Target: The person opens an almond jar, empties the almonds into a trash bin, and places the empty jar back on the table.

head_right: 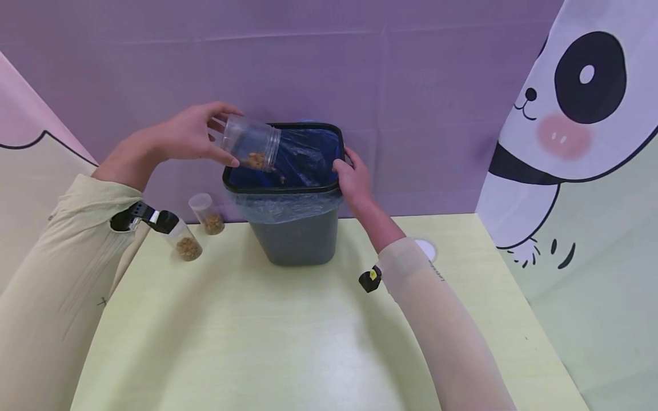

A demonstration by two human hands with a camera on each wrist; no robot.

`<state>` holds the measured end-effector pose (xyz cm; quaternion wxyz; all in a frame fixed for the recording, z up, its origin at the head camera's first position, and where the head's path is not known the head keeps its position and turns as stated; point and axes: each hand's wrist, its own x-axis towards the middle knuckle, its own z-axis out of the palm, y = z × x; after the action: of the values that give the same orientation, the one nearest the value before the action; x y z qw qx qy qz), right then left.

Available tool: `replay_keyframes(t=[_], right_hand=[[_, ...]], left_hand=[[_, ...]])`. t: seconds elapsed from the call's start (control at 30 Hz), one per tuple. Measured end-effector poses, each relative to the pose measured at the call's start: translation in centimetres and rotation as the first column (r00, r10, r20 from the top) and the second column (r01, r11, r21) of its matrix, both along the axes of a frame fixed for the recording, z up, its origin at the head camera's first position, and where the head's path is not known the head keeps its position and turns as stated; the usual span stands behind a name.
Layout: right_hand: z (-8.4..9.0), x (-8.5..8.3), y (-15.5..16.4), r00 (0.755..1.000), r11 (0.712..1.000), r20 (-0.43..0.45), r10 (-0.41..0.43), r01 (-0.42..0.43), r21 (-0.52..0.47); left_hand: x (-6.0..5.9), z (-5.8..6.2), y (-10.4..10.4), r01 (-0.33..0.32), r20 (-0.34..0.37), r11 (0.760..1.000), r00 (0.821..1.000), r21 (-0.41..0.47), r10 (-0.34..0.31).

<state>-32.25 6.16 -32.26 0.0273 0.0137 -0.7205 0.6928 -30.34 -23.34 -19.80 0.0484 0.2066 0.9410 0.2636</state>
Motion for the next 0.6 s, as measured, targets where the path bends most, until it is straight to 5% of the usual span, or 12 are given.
replay_keyframes(t=[0.6], right_hand=[[0.0, 0.19, -0.02, 1.0, 1.0, -0.012, 0.006, -0.006, 0.007]], left_hand=[[0.05, -0.54, 0.28, 0.017, -0.061, 1.0, 0.998, -0.005, -0.018]])
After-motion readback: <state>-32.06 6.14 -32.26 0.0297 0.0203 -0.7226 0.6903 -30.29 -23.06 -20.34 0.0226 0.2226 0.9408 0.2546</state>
